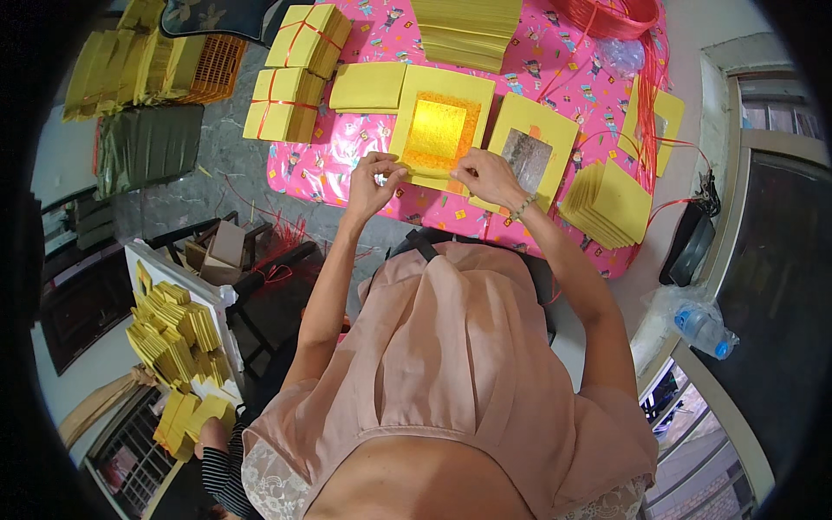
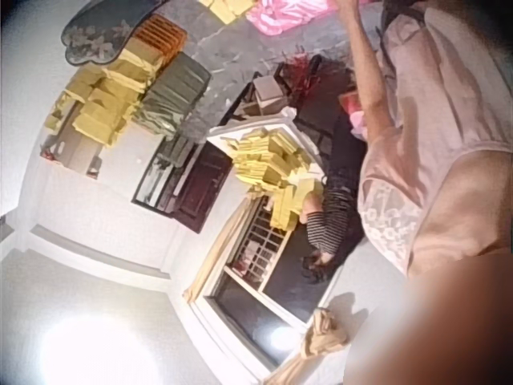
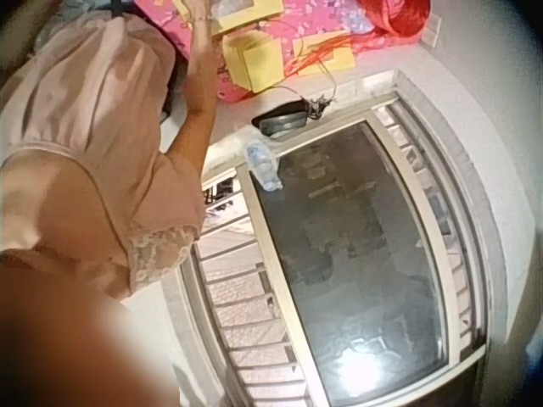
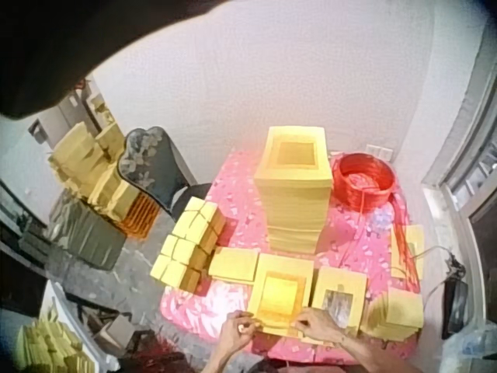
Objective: Bundling and tying stacks of yellow ritual paper with red string.
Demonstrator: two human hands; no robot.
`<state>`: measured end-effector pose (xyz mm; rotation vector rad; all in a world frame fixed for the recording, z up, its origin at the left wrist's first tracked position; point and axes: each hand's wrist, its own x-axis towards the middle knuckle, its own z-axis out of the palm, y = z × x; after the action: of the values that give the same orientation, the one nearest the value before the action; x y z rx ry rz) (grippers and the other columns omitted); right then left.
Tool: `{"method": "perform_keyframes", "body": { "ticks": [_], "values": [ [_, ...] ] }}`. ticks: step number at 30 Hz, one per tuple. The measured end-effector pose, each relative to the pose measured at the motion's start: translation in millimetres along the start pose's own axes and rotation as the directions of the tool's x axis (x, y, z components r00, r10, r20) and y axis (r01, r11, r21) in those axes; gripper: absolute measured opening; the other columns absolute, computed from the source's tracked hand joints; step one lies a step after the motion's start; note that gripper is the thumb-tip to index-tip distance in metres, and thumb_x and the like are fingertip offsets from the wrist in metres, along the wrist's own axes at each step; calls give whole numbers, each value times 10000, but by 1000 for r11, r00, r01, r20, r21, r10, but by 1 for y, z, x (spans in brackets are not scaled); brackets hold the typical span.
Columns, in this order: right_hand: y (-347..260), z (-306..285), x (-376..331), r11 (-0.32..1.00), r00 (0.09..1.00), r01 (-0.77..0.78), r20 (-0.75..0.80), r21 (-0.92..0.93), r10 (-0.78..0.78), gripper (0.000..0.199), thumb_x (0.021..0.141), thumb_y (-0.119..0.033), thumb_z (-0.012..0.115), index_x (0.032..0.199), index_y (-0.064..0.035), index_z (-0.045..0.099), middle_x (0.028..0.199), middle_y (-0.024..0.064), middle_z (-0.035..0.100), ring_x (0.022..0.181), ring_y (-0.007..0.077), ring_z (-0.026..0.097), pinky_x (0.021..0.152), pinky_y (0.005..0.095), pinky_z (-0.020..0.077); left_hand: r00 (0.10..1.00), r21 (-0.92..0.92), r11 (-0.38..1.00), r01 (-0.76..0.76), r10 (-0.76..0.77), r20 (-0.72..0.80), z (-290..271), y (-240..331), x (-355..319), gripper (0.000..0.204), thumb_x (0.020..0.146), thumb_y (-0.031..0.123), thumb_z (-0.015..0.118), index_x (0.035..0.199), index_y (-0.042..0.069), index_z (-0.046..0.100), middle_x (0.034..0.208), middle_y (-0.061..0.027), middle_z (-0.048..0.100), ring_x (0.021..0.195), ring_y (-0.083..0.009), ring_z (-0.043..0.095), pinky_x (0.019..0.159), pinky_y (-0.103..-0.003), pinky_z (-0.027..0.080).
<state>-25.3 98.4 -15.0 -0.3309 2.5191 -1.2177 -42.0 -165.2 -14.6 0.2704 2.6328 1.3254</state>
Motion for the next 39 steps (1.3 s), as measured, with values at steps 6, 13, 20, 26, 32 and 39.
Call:
{"method": "perform_keyframes", "body": {
  "ticks": [6,13,20,26,32,39],
  "values": [
    [-8,5,-7,973,983,107,-126,-204,-134,222,927,-227,565,861,-17,540,797,149,570,782,358,585,669,462,454,997,215,976,-30,15,73,-10,18,3,217,838,213,699,993,62,710,951,-116,659,887,-291,592,771,-377,490],
    [-3,-33,24,994,981,-57,-190,-93,39,261,967,-268,522,904,-15,518,830,204,579,798,403,590,675,483,452,837,379,860,-342,462,-292,6,50,6,500,840,163,679,1311,86,529,1345,-186,462,1216,-385,444,1010,-468,386],
    [23,-62,79,981,954,-151,-277,-120,112,314,972,-308,524,906,-4,556,754,224,607,736,402,597,641,472,443,878,368,803,-469,468,98,44,55,39,628,833,209,676,1410,147,436,1450,-193,354,1339,-402,327,1088,-528,291],
    [22,-64,96,929,924,-221,-368,-297,103,255,929,-274,569,965,-21,575,988,194,633,901,371,606,720,468,488,899,468,769,-436,394,190,59,41,62,652,892,332,598,1477,210,337,1529,-189,262,1410,-412,224,1131,-553,201],
    [18,-54,113,901,907,-154,-420,-406,-35,305,878,-224,628,1120,-45,584,1116,137,604,1026,307,564,871,456,454,900,467,770,-435,381,211,65,35,71,680,896,362,581,1497,208,302,1545,-191,233,1427,-403,196,1141,-558,177],
    [13,-43,130,925,971,-126,-237,-360,40,380,925,-226,552,1269,-64,541,1298,179,557,1227,352,500,1016,459,401,910,465,782,-415,353,218,67,35,75,672,895,378,577,1487,179,329,1524,-233,244,1405,-412,228,1133,-560,173]
  ]
}}
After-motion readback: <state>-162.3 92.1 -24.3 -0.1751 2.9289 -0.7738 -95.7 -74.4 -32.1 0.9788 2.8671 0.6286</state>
